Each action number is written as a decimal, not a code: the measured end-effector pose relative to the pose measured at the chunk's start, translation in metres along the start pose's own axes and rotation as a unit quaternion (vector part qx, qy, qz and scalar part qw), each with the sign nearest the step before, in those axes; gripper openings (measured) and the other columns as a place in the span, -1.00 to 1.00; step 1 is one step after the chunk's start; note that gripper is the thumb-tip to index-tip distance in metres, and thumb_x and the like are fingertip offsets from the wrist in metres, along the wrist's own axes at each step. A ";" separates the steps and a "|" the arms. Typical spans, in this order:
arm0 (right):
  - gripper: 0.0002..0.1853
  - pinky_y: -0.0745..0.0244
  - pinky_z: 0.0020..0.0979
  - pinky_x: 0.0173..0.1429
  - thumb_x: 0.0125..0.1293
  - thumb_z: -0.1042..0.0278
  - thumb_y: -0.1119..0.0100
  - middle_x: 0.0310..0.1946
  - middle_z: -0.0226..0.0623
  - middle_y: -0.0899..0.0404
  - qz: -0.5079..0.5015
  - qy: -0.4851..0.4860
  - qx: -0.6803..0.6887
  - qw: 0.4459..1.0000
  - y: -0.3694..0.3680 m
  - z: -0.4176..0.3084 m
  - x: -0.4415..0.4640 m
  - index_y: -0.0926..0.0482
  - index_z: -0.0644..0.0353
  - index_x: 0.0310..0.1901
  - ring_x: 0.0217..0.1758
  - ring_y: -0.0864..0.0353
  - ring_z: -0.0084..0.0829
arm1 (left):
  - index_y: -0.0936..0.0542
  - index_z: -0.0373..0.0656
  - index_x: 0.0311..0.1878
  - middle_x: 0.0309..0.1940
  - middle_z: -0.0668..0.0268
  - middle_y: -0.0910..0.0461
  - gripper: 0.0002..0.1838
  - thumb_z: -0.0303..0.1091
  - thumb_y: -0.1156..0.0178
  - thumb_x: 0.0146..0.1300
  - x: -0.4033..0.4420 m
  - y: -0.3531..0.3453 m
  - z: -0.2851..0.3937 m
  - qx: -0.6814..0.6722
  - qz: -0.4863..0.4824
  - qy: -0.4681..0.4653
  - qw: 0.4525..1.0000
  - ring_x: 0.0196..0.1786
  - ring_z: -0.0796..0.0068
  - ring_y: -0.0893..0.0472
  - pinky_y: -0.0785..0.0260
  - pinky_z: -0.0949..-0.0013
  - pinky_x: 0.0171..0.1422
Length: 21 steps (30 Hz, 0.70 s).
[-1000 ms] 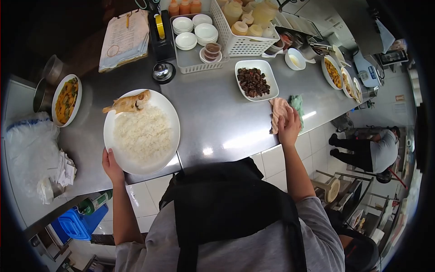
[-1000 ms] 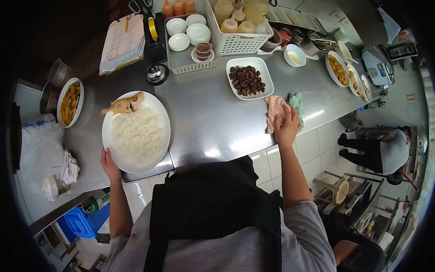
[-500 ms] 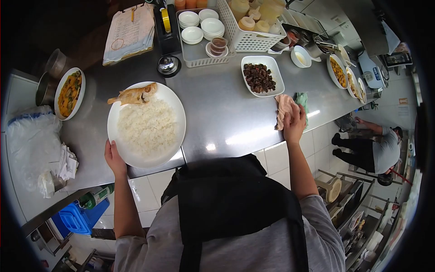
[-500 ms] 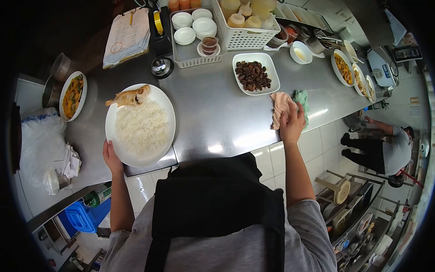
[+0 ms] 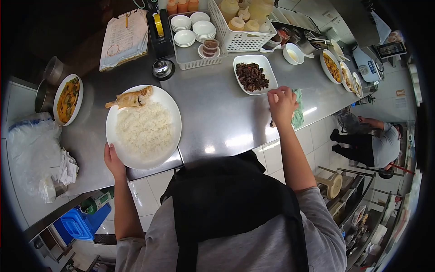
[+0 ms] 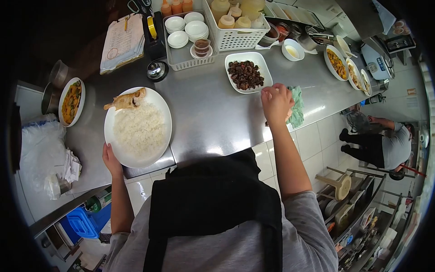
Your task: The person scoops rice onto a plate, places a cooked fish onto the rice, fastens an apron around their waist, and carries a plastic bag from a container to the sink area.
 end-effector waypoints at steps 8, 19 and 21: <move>-0.83 -0.17 -0.02 0.04 -0.01 0.16 -0.33 -0.15 -0.38 -0.55 -0.166 -0.013 -0.135 0.977 -0.006 -0.036 0.044 -0.72 -0.01 -0.39 0.01 -0.44 -0.25 | -0.51 -0.32 -0.08 -0.28 0.31 -0.60 -0.70 -0.28 0.12 0.44 -0.004 -0.006 0.008 -0.009 0.008 -0.005 1.000 -0.27 0.61 -0.53 -0.38 0.53 -0.15; -0.76 -0.30 0.02 0.00 0.00 0.15 -0.30 -0.20 -0.33 -0.58 -0.166 -0.120 0.029 0.978 -0.017 -0.001 0.050 -0.69 0.13 -0.37 -0.06 -0.52 -0.23 | -0.51 -0.33 -0.02 -0.24 0.31 -0.59 -0.70 -0.31 0.13 0.44 -0.002 -0.005 0.007 -0.017 -0.004 0.001 1.000 -0.22 0.61 -0.53 -0.37 0.52 -0.11; -0.75 -0.35 -0.09 0.00 0.02 0.16 -0.31 -0.22 -0.31 -0.59 -0.183 -0.155 0.100 0.966 -0.013 0.007 0.053 -0.70 0.15 -0.35 -0.09 -0.55 -0.28 | -0.50 -0.33 -0.02 -0.25 0.31 -0.59 -0.70 -0.32 0.13 0.43 -0.003 -0.004 0.007 -0.009 -0.006 -0.005 1.000 -0.22 0.61 -0.52 -0.37 0.52 -0.11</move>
Point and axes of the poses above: each hand's wrist, its own x-axis towards the middle knuckle, its own y-axis out of the back of the hand, z = x × y, the point moved 1 cm from there along x, towards the middle knuckle
